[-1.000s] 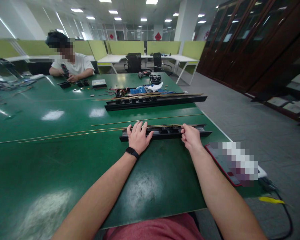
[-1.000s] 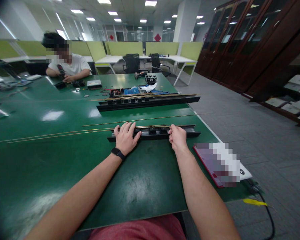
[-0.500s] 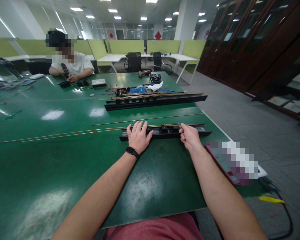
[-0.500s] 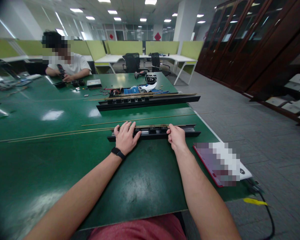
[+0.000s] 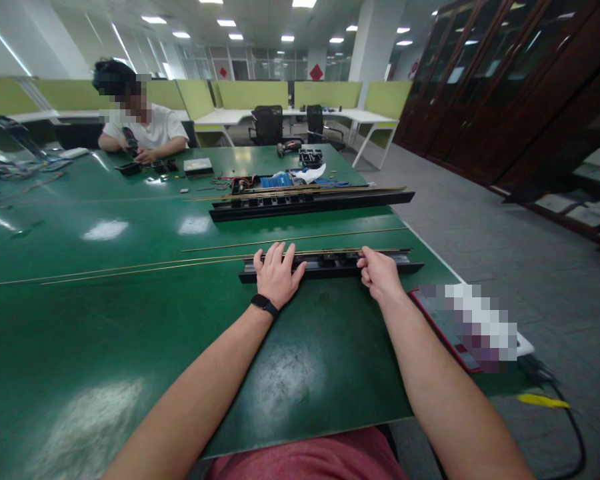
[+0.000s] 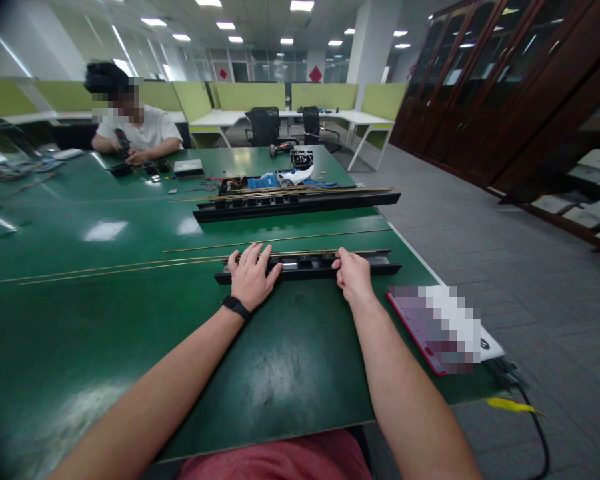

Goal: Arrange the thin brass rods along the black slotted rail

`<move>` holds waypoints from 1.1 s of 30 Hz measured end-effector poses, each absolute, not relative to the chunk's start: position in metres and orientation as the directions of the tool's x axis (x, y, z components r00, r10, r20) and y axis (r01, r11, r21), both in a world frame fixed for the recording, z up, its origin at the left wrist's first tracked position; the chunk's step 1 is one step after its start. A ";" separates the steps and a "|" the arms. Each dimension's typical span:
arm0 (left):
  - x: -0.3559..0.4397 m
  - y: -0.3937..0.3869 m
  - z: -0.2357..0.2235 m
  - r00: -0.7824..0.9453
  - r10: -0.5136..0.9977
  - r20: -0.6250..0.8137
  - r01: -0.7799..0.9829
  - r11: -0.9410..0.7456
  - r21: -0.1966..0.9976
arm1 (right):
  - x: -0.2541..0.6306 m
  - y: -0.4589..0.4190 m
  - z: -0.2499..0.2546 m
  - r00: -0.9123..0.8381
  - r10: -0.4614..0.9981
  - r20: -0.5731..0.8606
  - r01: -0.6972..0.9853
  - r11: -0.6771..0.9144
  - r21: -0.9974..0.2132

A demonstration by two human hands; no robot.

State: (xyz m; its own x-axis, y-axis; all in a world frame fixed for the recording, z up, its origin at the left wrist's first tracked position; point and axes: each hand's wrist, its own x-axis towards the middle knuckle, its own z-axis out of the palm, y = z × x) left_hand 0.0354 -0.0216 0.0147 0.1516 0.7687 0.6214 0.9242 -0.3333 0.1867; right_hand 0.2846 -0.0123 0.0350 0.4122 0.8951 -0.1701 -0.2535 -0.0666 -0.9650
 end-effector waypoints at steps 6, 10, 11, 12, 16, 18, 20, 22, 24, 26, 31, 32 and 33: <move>0.035 -0.021 0.015 0.150 0.767 0.623 0.922 -0.336 0.192 | 0.283 -0.013 0.035 0.381 0.910 -0.167 -0.264 -0.066 -0.962; 0.036 -0.022 0.015 0.145 0.767 0.625 0.924 -0.330 0.191 | 0.285 -0.011 0.034 0.402 0.901 -0.166 -0.276 -0.054 -0.960; 0.036 -0.022 0.014 0.145 0.766 0.627 0.925 -0.330 0.189 | 0.286 -0.011 0.034 0.413 0.895 -0.170 -0.278 -0.054 -0.959; 0.036 -0.022 0.014 0.144 0.765 0.628 0.925 -0.329 0.189 | 0.287 -0.010 0.034 0.426 0.888 -0.175 -0.281 -0.054 -0.958; 0.036 -0.022 0.014 0.141 0.767 0.626 0.922 -0.332 0.199 | 0.290 -0.009 0.033 0.454 0.871 -0.187 -0.284 -0.058 -0.957; 0.036 -0.022 0.014 0.143 0.767 0.625 0.920 -0.335 0.201 | 0.290 -0.009 0.034 0.452 0.873 -0.185 -0.276 -0.061 -0.959; 0.035 -0.022 0.014 0.148 0.767 0.624 0.921 -0.336 0.196 | 0.288 -0.010 0.034 0.438 0.880 -0.184 -0.267 -0.068 -0.961; 0.035 -0.022 0.014 0.151 0.767 0.623 0.923 -0.335 0.189 | 0.286 -0.011 0.035 0.413 0.892 -0.182 -0.259 -0.076 -0.963; 0.035 -0.021 0.014 0.151 0.768 0.622 0.923 -0.335 0.189 | 0.284 -0.012 0.036 0.388 0.905 -0.176 -0.250 -0.081 -0.965; 0.035 -0.021 0.014 0.150 0.768 0.622 0.922 -0.336 0.193 | 0.283 -0.013 0.036 0.375 0.911 -0.172 -0.246 -0.081 -0.966; 0.035 -0.021 0.014 0.146 0.769 0.622 0.925 -0.329 0.190 | 0.282 -0.013 0.037 0.379 0.908 -0.177 -0.266 -0.076 -0.961; 0.035 -0.021 0.014 0.146 0.768 0.623 0.925 -0.329 0.190 | 0.282 -0.013 0.037 0.383 0.907 -0.176 -0.268 -0.073 -0.961; 0.035 -0.021 0.014 0.146 0.768 0.624 0.924 -0.331 0.191 | 0.283 -0.013 0.037 0.387 0.906 -0.175 -0.269 -0.070 -0.960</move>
State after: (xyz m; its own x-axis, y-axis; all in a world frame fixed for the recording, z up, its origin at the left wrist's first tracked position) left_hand 0.0352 -0.0214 0.0138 0.1461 0.7679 0.6237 0.9243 -0.3306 0.1906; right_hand 0.2826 -0.0126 0.0365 0.3866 0.9056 -0.1746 -0.2693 -0.0703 -0.9605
